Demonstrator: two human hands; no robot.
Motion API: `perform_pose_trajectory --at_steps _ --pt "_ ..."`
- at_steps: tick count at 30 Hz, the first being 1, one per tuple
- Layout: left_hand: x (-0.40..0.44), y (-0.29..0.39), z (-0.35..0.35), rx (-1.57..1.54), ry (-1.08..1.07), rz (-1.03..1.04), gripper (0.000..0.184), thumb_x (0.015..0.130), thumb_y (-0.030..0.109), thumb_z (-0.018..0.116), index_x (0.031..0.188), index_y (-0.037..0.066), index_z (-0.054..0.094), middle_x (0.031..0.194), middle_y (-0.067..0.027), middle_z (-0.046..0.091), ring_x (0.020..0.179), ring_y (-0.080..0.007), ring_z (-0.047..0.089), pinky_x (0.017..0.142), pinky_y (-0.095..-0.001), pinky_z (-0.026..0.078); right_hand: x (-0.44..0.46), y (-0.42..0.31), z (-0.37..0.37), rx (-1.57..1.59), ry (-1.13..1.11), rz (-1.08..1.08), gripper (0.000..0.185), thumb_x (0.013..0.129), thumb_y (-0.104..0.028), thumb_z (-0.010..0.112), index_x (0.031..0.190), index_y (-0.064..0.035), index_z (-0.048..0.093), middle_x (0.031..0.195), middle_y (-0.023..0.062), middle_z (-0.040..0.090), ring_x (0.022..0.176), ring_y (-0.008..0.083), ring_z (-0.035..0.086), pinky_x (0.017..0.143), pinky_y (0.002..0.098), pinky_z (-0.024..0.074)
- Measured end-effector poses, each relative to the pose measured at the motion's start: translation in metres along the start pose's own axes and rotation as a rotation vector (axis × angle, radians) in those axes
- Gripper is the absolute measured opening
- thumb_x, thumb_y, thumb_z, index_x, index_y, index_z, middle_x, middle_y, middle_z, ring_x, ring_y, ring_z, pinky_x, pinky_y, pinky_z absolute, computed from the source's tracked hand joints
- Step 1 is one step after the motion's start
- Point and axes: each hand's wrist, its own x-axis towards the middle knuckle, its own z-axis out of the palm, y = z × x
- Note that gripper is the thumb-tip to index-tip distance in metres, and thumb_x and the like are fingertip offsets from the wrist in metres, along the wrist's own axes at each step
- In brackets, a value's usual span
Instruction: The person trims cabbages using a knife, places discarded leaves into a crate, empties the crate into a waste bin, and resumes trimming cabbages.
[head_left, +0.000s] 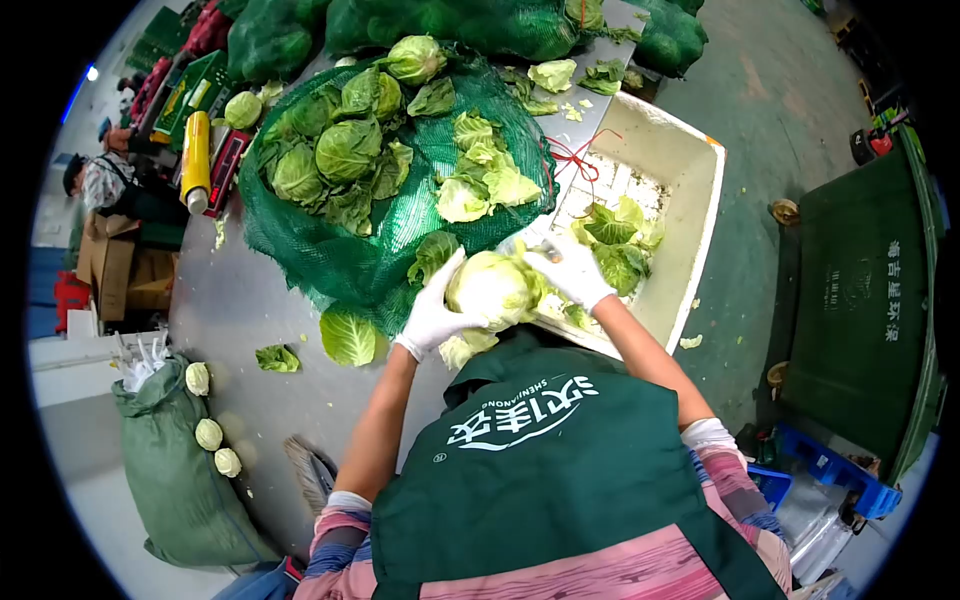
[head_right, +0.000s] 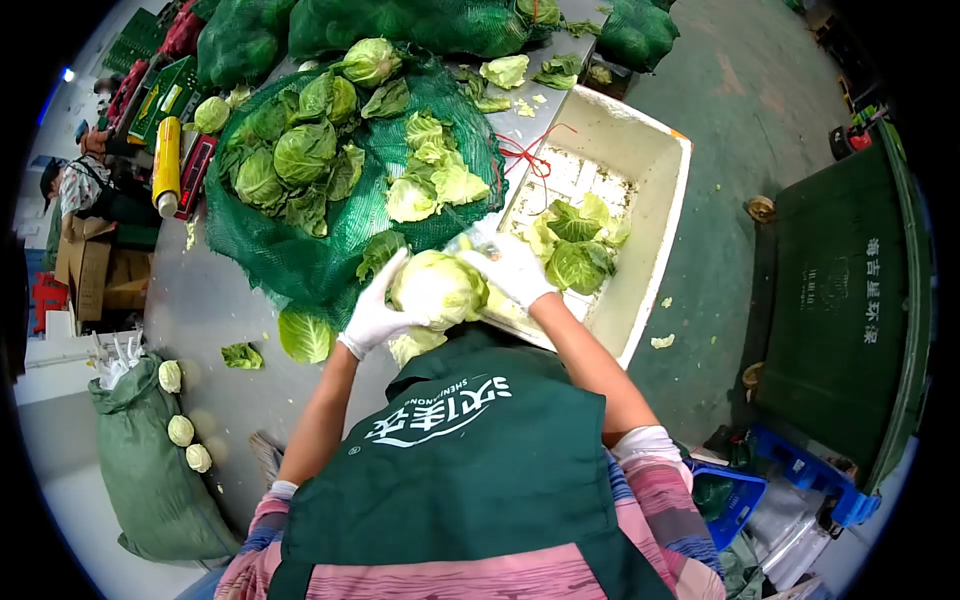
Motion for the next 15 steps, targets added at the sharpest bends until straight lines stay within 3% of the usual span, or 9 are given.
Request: perform_pose_trajectory --at_steps 1,3,4,5,7,11,15 --pt "0.006 0.004 -0.003 -0.073 0.025 -0.058 0.104 0.061 0.021 0.088 0.144 -0.001 0.029 0.142 -0.0208 0.043 0.127 -0.0300 0.046 0.106 -0.0357 0.038 0.002 -0.010 0.005 0.102 -0.047 -0.024 0.064 0.086 -0.051 0.057 0.134 -0.0100 0.051 0.112 0.0202 0.062 0.101 0.0338 0.060 0.089 0.0399 0.0470" --pt "0.012 -0.003 -0.001 -0.194 0.166 -0.215 0.095 0.070 0.016 0.083 0.146 0.001 0.028 0.146 -0.0181 0.038 0.130 -0.0273 0.042 0.105 -0.0400 0.040 0.004 -0.011 0.025 0.054 -0.007 -0.004 0.066 0.087 -0.052 0.055 0.135 -0.0072 0.049 0.116 0.0218 0.060 0.103 0.0358 0.059 0.090 0.0402 0.0457" --pt "0.012 -0.004 0.004 -0.150 0.139 -0.266 0.093 0.073 0.020 0.080 0.146 0.000 0.026 0.144 -0.0211 0.039 0.128 -0.0290 0.044 0.105 -0.0389 0.039 0.007 -0.008 0.025 0.061 -0.090 0.121 0.068 0.088 -0.053 0.052 0.135 -0.0045 0.049 0.117 0.0236 0.059 0.106 0.0371 0.057 0.092 0.0408 0.0448" --pt "0.016 0.005 0.008 -0.199 0.022 -0.341 0.100 0.069 0.034 0.082 0.143 -0.004 0.028 0.141 -0.0260 0.039 0.130 -0.0324 0.041 0.109 -0.0382 0.034 0.007 -0.008 0.027 0.060 -0.088 0.118 0.068 0.088 -0.053 0.052 0.135 -0.0045 0.049 0.117 0.0236 0.059 0.106 0.0371 0.057 0.092 0.0408 0.0448" --pt "0.020 0.008 0.034 0.022 0.218 -0.244 0.110 0.062 0.042 0.084 0.144 -0.004 0.025 0.140 -0.0268 0.034 0.131 -0.0368 0.035 0.110 -0.0418 0.030 -0.001 -0.006 0.033 0.001 -0.035 0.133 0.069 0.088 -0.054 0.051 0.135 -0.0029 0.048 0.118 0.0247 0.058 0.106 0.0380 0.057 0.092 0.0415 0.0448" --pt "0.026 0.026 0.044 0.135 0.232 -0.342 0.119 0.055 0.045 0.087 0.144 -0.004 0.024 0.134 -0.0247 0.032 0.126 -0.0401 0.033 0.108 -0.0451 0.030 -0.010 -0.014 0.025 -0.098 0.001 0.085 0.068 0.092 -0.052 0.044 0.137 -0.0012 0.044 0.116 0.0255 0.058 0.106 0.0372 0.058 0.092 0.0420 0.0448" --pt "0.025 0.026 0.048 0.221 0.229 -0.294 0.119 0.052 0.045 0.087 0.142 -0.004 0.027 0.123 -0.0222 0.034 0.116 -0.0391 0.035 0.105 -0.0455 0.032 -0.012 -0.027 0.022 -0.300 -0.117 0.015 0.063 0.096 -0.049 0.036 0.142 -0.0054 0.038 0.108 0.0230 0.063 0.095 0.0357 0.063 0.080 0.0436 0.0505"
